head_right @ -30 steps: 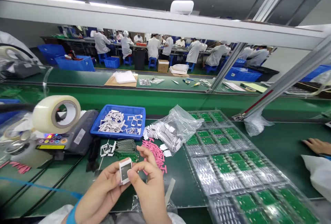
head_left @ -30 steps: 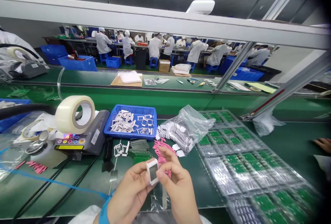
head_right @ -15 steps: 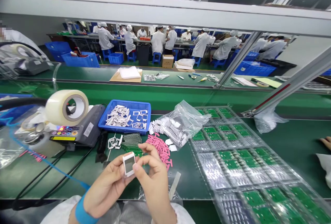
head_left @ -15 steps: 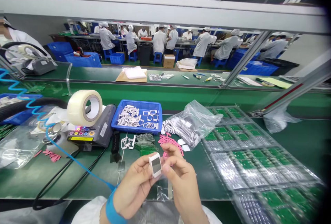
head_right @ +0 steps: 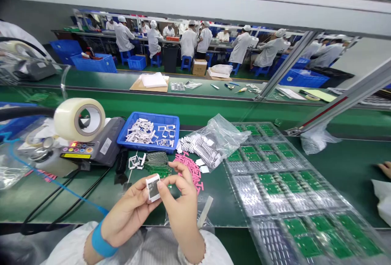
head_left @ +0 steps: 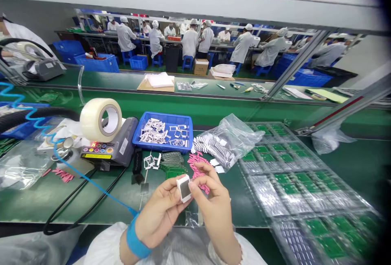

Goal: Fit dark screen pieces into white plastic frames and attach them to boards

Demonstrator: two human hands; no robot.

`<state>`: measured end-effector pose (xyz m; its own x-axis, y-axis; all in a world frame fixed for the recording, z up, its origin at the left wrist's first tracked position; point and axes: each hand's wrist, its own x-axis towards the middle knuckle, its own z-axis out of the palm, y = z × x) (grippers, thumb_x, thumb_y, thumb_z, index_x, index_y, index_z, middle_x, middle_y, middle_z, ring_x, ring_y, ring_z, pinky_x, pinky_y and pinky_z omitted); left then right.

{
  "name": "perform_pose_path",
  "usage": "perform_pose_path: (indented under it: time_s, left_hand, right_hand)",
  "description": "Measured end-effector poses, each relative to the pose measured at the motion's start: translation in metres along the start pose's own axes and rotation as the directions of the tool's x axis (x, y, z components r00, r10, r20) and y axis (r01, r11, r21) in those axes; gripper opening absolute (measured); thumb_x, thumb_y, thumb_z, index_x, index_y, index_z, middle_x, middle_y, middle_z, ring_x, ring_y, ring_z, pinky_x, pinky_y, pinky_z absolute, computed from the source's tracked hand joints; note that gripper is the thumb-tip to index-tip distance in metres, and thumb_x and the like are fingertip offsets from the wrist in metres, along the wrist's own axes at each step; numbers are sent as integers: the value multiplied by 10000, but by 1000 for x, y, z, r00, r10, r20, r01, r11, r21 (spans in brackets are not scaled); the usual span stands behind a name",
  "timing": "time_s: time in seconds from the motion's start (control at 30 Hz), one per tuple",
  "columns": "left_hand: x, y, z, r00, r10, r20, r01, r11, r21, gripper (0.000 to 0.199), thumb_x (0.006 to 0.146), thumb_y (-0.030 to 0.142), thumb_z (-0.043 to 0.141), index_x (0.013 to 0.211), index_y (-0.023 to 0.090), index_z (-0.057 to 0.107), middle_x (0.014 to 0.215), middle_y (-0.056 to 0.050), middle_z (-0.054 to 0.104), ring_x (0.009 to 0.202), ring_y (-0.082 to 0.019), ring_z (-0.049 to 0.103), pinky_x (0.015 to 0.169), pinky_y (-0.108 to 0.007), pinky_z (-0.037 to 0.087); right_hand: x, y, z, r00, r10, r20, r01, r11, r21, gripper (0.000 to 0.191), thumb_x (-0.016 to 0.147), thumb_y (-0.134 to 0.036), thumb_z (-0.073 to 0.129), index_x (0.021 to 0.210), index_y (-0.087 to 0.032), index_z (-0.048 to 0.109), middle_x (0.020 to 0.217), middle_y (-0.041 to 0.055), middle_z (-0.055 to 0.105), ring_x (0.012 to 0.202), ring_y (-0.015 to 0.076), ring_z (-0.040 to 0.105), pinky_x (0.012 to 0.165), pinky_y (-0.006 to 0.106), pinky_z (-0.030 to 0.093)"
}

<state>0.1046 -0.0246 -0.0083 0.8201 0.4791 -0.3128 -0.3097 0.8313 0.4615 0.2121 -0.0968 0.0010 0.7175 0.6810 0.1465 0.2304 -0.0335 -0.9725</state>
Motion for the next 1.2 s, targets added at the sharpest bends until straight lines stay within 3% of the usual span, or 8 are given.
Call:
perform_pose_path:
  time_s: [0.47,0.63,0.7,0.77,0.87,1.0,1.13,1.2]
  left_hand:
    - [0,2,-4,1000,24,-17,-25,999,-42,299,626,162,803,913,171,717,913,-24,726,873,-121,641,867,-246,473]
    - [0,2,-7,999,15,-40,-16,999,-36,290,661,169,777,942,185,707,957,-36,717,950,-149,626,932,-283,434]
    - [1,2,-9,999,-6,-47,3,999,-52,282,666,174,773,939,191,704,963,-38,718,964,-159,627,956,-301,425]
    - [2,2,-11,998,-35,-52,31,996,-85,280,658,177,779,927,189,703,978,-43,719,951,-158,635,946,-294,438]
    - [4,3,-16,996,-48,-79,38,991,-126,252,657,174,776,896,186,702,959,-35,721,888,-134,648,865,-242,478]
    - [2,6,-27,985,-28,-171,15,997,-80,197,692,151,742,879,202,706,922,-18,717,875,-126,648,854,-238,479]
    - [-9,8,-42,987,-33,-155,51,992,112,240,693,194,748,930,171,715,916,-62,719,886,-155,640,860,-263,456]
    - [-17,9,-49,992,-74,-106,98,966,241,232,678,220,763,896,147,728,839,-74,723,806,-153,640,791,-252,454]
  right_hand:
    - [2,3,9,999,-53,-6,53,997,-61,184,744,-303,619,595,-199,592,1048,87,585,1043,281,545,903,472,389]
    - [1,10,16,972,-229,-58,209,946,-249,121,757,-279,612,660,-210,588,1068,89,566,1070,294,513,886,486,397]
    - [0,14,18,940,-329,-91,278,892,-358,75,767,-268,610,819,-217,593,1132,101,542,1104,304,494,897,506,392]
    - [-1,17,19,897,-433,-91,359,833,-420,250,803,-235,573,1052,-229,546,1236,117,494,1159,301,467,920,511,390]
    - [-5,22,18,795,-576,191,586,647,-488,476,858,-243,510,1321,-250,403,1386,112,420,1281,320,366,1035,570,257]
    - [-15,31,15,605,-476,638,794,417,-442,821,854,-433,529,1471,-70,127,1487,187,257,1387,397,118,1076,645,-10]
    - [-24,38,5,530,-410,742,820,471,-325,833,868,-460,522,1479,-105,82,1483,166,259,1387,364,175,1081,645,118]
    - [-26,39,1,569,-426,703,775,564,-285,726,894,-395,509,1473,-162,139,1440,142,368,1343,305,328,1087,605,202]
